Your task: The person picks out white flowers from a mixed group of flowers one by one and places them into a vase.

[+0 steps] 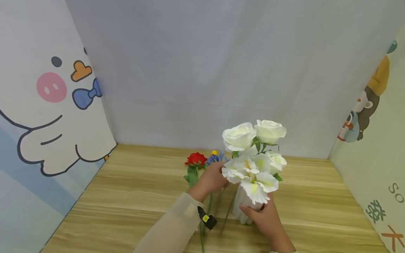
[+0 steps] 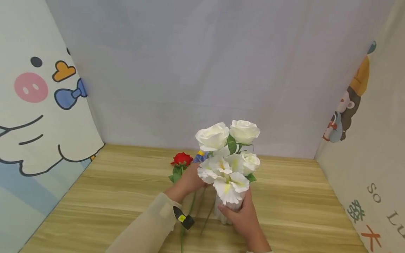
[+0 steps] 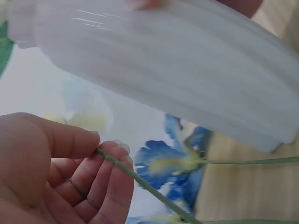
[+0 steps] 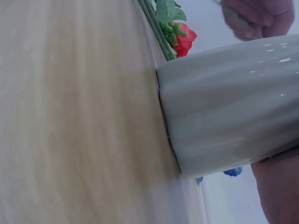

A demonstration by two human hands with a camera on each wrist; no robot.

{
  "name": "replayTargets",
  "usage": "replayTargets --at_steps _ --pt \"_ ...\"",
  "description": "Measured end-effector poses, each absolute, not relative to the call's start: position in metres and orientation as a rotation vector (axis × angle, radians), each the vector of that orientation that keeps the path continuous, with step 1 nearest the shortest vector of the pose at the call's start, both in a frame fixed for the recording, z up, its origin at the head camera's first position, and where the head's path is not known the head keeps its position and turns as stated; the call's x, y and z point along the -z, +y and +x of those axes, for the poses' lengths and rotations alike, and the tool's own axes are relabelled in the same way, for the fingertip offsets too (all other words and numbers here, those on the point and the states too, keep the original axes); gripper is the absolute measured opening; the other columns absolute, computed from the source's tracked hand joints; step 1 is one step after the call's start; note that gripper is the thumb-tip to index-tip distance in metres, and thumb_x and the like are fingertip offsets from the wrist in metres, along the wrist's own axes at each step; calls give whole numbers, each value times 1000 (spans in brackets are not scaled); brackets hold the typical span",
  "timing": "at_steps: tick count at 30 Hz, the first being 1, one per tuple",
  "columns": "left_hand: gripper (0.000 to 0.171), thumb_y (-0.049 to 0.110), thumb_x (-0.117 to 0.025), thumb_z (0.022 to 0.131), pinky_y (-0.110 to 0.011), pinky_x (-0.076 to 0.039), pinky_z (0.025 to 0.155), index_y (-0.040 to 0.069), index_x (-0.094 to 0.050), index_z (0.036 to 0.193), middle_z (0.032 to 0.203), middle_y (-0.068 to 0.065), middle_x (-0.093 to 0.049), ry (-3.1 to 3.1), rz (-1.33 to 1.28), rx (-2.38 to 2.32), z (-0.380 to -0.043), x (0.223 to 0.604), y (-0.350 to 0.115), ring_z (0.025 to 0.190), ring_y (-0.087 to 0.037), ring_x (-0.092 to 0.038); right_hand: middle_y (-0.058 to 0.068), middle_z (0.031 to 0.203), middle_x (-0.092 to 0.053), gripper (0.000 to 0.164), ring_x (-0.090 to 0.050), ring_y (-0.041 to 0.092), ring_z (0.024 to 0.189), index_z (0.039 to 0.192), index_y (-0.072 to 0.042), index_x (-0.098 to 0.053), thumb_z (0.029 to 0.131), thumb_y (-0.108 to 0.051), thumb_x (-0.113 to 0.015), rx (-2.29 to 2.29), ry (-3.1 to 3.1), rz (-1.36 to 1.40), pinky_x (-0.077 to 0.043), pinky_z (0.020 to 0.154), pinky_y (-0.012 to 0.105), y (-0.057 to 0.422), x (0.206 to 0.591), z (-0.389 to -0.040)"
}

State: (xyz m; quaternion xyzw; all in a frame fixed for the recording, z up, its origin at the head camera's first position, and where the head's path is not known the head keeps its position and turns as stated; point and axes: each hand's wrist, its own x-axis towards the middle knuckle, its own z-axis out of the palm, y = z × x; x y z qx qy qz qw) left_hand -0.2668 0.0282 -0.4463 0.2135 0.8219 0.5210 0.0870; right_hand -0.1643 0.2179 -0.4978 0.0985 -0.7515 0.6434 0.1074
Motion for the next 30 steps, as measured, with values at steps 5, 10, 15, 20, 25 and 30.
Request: replayTargets --at_steps 5,10,15,20,25,30 --pt "22 -4 -66 78 -29 -51 54 13 -64 92 80 -2 -62 2413 551 -1695 -266 433 22 64 -16 -58 4 134 -40 90 -44 24 117 143 -25 -24 75 -5 -78 -1904 -2217 346 -40 93 27 220 499 -165" --pt "13 0 -60 85 -32 -53 58 9 -60 93 81 -5 -61 2355 498 -1890 -263 423 18 69 -19 -59 3 132 -42 89 -45 24 115 142 -26 -25 74 -7 -79 -1902 -2234 312 -42 91 28 220 501 -165" --pt "10 17 -63 90 -34 -50 59 11 -60 97 84 -1 -63 2394 525 -2005 -258 410 15 69 -18 -58 3 131 -41 91 -44 24 115 142 -26 -23 73 -7 -80 -1896 -2239 302 -41 92 29 220 499 -165" --pt "19 25 -68 87 -38 -52 69 12 -57 97 88 -6 -65 2200 543 -2261 -251 397 14 79 -23 -63 3 131 -41 89 -44 25 115 141 -26 -23 74 -8 -79 -1905 -2253 306 -41 91 30 219 497 -164" --pt "23 17 -68 87 -45 -53 77 3 -53 97 89 -19 -63 1896 644 -2601 -247 386 13 84 -37 -63 4 130 -41 89 -44 25 114 141 -26 -23 75 -7 -79 -1915 -2246 321 -42 91 32 220 498 -165" --pt "20 14 -65 89 -46 -53 76 1 -52 98 90 -20 -62 1869 715 -2739 -243 375 11 84 -41 -62 3 131 -41 89 -44 25 115 141 -26 -23 75 -8 -79 -1910 -2248 321 -42 91 31 220 497 -164"
